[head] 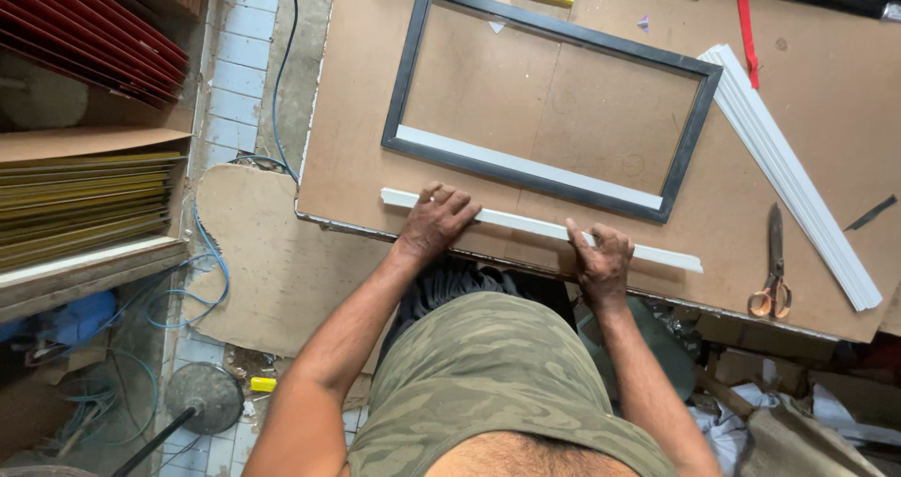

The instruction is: The person cuts a long white foam strip into small pieces with a utility knife, holding each section against the workbench edge and slicing repeatedly, then gathers the cut pieces and trims one further by hand. The cut pieces accumulate on the workbench beside a picture frame.

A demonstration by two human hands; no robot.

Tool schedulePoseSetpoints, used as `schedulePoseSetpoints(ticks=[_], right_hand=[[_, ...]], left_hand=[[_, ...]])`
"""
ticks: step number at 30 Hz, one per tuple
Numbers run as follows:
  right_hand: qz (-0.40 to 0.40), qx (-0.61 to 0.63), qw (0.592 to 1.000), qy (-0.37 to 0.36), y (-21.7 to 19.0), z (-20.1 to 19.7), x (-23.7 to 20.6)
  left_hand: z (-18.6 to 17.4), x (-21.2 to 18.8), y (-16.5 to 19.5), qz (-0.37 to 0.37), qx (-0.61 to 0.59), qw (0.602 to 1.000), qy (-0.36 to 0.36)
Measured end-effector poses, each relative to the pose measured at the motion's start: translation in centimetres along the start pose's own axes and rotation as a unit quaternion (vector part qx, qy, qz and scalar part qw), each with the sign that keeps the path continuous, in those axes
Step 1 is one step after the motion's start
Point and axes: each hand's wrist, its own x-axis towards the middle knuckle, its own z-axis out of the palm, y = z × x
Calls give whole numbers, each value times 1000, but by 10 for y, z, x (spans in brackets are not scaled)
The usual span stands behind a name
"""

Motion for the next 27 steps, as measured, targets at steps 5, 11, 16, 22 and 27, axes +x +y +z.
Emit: schedulePoseSetpoints(ticks=[5, 11, 16, 22, 27], right_hand=[[18, -41, 999, -12, -10, 0, 4], [-37, -80, 996, 32, -44, 13, 21], [-21, -40, 998, 36, -69, 27, 39], [-24, -42, 998, 29, -65, 22, 36], [-8, -11, 999, 46, -70, 26, 37]], left_hand=[[-28, -38, -33, -225, -47, 971, 64], [-26, -65, -43, -324, -104, 935, 100], [-16, -56, -33, -379, -107, 909, 132], [-17, -56, -27, -428, -128, 884, 135], [-12, -56, -22, -408, -122, 889, 167]])
